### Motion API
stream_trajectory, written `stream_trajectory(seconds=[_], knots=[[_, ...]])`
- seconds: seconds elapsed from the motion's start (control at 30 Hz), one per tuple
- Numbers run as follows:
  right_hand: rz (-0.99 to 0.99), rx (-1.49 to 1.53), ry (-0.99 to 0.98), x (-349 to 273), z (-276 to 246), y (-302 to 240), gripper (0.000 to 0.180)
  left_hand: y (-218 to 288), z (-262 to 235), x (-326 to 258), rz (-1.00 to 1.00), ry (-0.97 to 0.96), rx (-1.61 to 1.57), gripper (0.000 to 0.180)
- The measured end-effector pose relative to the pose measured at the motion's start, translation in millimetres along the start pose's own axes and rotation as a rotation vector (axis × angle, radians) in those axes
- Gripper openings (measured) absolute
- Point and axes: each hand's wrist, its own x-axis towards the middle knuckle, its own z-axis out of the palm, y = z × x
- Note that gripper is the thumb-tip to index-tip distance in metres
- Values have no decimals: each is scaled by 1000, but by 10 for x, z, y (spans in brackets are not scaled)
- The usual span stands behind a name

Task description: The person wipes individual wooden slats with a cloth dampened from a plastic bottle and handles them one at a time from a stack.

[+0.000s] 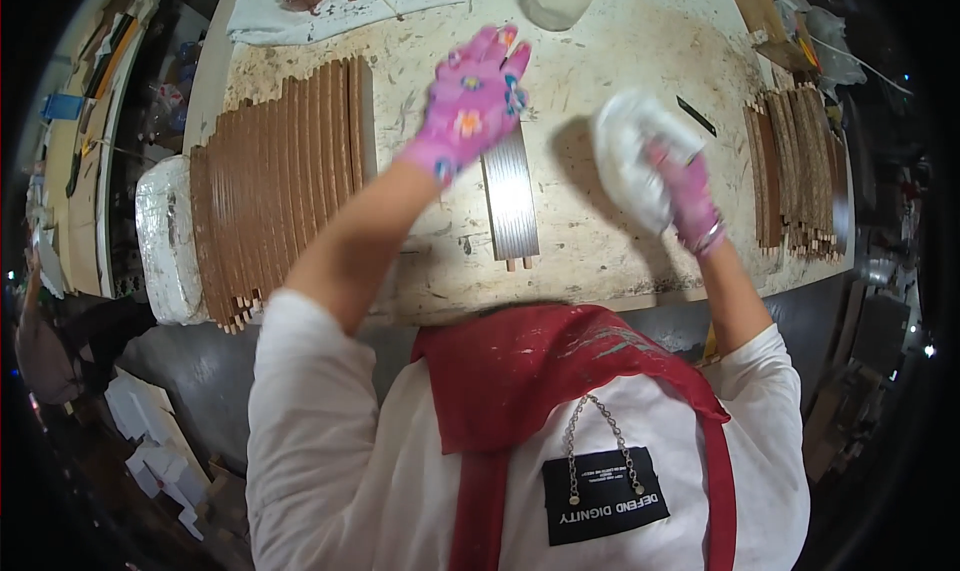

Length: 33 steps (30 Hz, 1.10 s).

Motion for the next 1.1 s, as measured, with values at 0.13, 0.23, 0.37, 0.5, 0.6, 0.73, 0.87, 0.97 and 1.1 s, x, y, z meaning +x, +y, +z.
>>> stream_trajectory(seconds=[0.13, 0.23, 0.37, 0.5, 0.6, 0.73, 0.87, 0.97, 1.1], knots=[[-236, -430, 68, 320, 52, 27, 26, 572, -220, -1019, -189, -460, -1334, 43], [-529, -871, -389, 125, 834, -12, 40, 694, -149, -1432, 80, -488, -986, 51], [-770, -995, -359, 720, 1140, 251, 40, 715, -82, -1461, 258, -323, -401, 51], [-746, -1021, -237, 843, 1175, 202, 38, 674, -23, -1455, 180, -292, -795, 51], [-738, -1034, -638, 338, 1109, 400, 32, 682, 70, -1482, 220, -354, -556, 50], [-671, -987, -318, 837, 1147, 261, 29, 695, -101, -1450, 298, -288, -359, 48], [-803, -992, -171, 997, 1300, 107, 29, 655, -64, -1387, 329, -297, -284, 50], [-718, -1012, -578, 591, 1230, 241, 39, 666, 10, -1460, 293, -310, -289, 50], [-619, -936, -204, 1049, 1201, 285, 37, 676, -82, -1396, 333, -262, -291, 49]])
